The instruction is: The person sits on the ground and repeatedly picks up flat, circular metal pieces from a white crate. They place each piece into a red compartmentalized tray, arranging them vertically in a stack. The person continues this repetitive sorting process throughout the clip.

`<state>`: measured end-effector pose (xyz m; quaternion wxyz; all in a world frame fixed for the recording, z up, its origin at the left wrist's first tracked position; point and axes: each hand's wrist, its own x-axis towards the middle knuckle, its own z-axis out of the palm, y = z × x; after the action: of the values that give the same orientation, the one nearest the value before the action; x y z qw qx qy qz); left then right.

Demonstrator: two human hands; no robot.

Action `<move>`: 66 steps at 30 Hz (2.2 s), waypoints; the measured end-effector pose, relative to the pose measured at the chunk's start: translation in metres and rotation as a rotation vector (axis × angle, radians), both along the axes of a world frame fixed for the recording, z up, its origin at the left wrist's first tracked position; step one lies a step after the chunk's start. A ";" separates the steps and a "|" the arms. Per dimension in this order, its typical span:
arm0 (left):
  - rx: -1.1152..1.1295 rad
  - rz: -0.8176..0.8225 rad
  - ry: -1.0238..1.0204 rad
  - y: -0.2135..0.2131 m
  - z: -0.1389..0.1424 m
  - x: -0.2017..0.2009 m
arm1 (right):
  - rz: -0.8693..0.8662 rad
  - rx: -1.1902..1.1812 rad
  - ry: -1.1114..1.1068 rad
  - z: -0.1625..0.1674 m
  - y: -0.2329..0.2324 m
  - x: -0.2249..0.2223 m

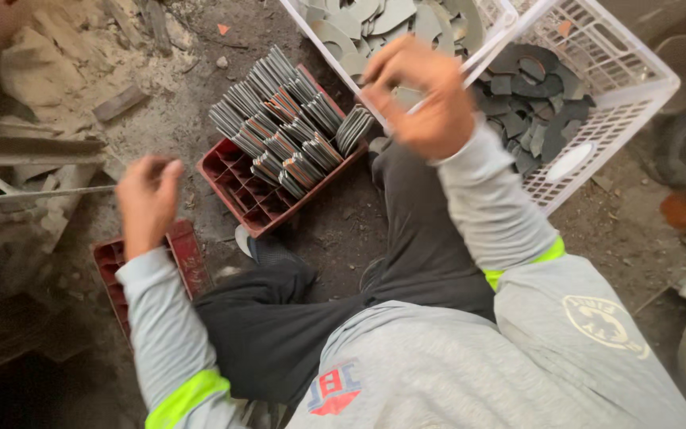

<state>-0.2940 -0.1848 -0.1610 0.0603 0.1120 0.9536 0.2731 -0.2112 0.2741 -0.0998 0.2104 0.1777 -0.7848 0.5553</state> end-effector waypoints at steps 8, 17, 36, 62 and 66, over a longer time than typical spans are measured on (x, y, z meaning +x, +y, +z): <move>-0.080 -0.143 -0.186 -0.012 0.022 0.046 | -0.307 0.331 -0.538 -0.189 0.071 -0.108; -0.149 0.002 -0.472 0.014 -0.007 0.013 | -0.487 0.542 -1.094 -0.297 0.020 -0.158; 0.210 -0.174 -0.231 0.087 -0.031 -0.019 | -0.409 0.098 -0.738 -0.297 0.073 -0.123; -0.143 -0.615 0.463 0.480 -0.236 -0.263 | -0.649 0.562 -0.472 -0.253 0.101 -0.100; 0.078 -0.483 0.177 0.451 -0.224 -0.256 | -0.663 0.585 -0.501 -0.250 0.098 -0.095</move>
<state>-0.5495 0.2657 -0.3847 0.0355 0.3622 0.8895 0.2764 -0.3064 0.3725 -0.3500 0.1219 -0.1681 -0.9480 0.2410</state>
